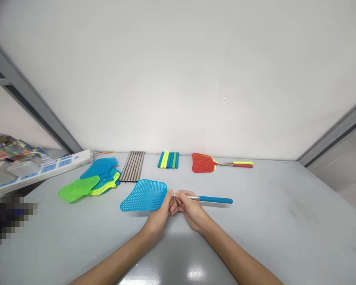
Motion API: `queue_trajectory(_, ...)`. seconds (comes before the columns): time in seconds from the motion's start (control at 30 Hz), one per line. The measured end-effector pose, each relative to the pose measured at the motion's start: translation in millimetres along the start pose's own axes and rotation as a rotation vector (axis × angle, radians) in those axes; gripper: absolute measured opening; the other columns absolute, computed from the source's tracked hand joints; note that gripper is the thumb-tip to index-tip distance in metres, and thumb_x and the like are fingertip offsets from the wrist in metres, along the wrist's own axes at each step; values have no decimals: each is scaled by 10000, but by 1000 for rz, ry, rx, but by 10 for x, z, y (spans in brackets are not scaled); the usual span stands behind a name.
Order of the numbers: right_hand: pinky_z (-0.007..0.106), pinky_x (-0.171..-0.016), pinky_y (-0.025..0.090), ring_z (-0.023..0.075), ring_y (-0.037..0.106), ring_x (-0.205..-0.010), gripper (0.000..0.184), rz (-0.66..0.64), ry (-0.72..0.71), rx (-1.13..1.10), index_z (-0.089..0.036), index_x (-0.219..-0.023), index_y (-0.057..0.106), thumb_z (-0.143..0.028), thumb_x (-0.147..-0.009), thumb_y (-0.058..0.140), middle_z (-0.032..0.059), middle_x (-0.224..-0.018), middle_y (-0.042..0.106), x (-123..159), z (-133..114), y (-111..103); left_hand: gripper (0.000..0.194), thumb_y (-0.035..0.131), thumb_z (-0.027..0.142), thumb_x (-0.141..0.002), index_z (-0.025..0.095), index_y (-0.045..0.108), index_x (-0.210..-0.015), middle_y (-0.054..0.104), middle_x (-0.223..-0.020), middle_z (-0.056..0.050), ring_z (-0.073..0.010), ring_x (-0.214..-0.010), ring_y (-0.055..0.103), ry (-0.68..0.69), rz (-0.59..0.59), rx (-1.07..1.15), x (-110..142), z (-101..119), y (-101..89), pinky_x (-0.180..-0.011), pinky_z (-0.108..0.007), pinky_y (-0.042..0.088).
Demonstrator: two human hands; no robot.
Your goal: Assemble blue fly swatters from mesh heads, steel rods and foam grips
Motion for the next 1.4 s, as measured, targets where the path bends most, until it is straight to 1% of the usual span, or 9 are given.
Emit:
queue_trajectory(0.13, 236, -483, 305, 70, 331, -393, 311, -1, -10, -14, -171, -429, 380, -246, -704, 505, -65, -407, 317, -2, -28, -32, 411, 434, 432, -730, 194, 294, -427, 342, -387, 57, -81, -399, 333, -2, -62, 62, -9, 53, 28, -487, -232, 315)
queue_trajectory(0.33, 239, -445, 184, 69, 192, -426, 314, -5, -26, 25, -170, -435, 352, -207, -718, 483, -65, -439, 249, -13, -93, -79, 397, 420, 414, -745, 194, 292, -441, 335, -381, 58, -74, -385, 317, -9, -49, 42, -36, 97, -30, -458, -230, 278)
queue_trajectory(0.43, 247, -449, 161, 71, 168, -434, 315, -4, -32, 43, -170, -441, 337, -190, -726, 468, -65, -441, 233, -7, -118, -111, 378, 407, 415, -760, 193, 301, -472, 335, -396, 62, -74, -394, 310, 18, -45, 11, -56, 100, -73, -461, -229, 270)
queue_trajectory(0.6, 255, -460, 160, 72, 178, -436, 318, -25, -43, 75, -171, -449, 335, -199, -745, 447, -63, -444, 228, 15, -150, -130, 382, 385, 408, -779, 192, 306, -474, 343, -405, 57, -77, -405, 314, 77, -53, -57, -77, 130, -108, -482, -233, 276)
queue_trajectory(0.87, 257, -467, 172, 70, 203, -428, 323, -27, -55, 124, -169, -431, 337, -184, -735, 445, -59, -426, 259, 10, -166, -195, 428, 388, 420, -777, 196, 254, -438, 303, -382, 62, -76, -385, 318, 92, -77, -105, -42, 163, -95, -490, -235, 303)
queue_trajectory(1.03, 251, -479, 214, 79, 295, -438, 310, -21, -39, 169, -147, -447, 453, -228, -746, 441, -32, -425, 353, -9, -129, -268, 417, 430, 457, -748, 193, 274, -466, 279, -409, 72, -66, -370, 313, 76, -6, -15, 5, 136, -58, -440, -219, 285)
queue_trajectory(1.1, 249, -488, 236, 83, 341, -451, 301, -20, -28, 181, -136, -477, 504, -251, -749, 447, -16, -447, 406, -1, -118, -266, 407, 438, 474, -739, 191, 294, -484, 279, -418, 74, -62, -365, 310, 63, -3, 29, 5, 135, -51, -420, -212, 274)
queue_trajectory(1.3, 241, -482, 260, 88, 396, -445, 310, -50, 55, 112, -122, -540, 566, -322, -756, 470, -1, -450, 461, 52, -98, -215, 379, 423, 498, -742, 178, 358, -551, 314, -426, 76, -50, -356, 321, 41, -179, 107, -4, 139, -17, -405, -199, 266)
queue_trajectory(1.4, 241, -485, 265, 83, 390, -432, 318, -52, 52, 95, -118, -530, 567, -322, -756, 477, -2, -432, 460, 68, -99, -210, 378, 425, 496, -743, 178, 354, -551, 315, -419, 75, -49, -349, 310, 53, -231, 111, 9, 146, -7, -391, -197, 258)
Point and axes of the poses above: each hand's wrist, its own x-axis away from the middle knuckle, its own y-axis out of the palm, z = x × y, the point moved 4 cm from there along -x, towards the middle knuckle
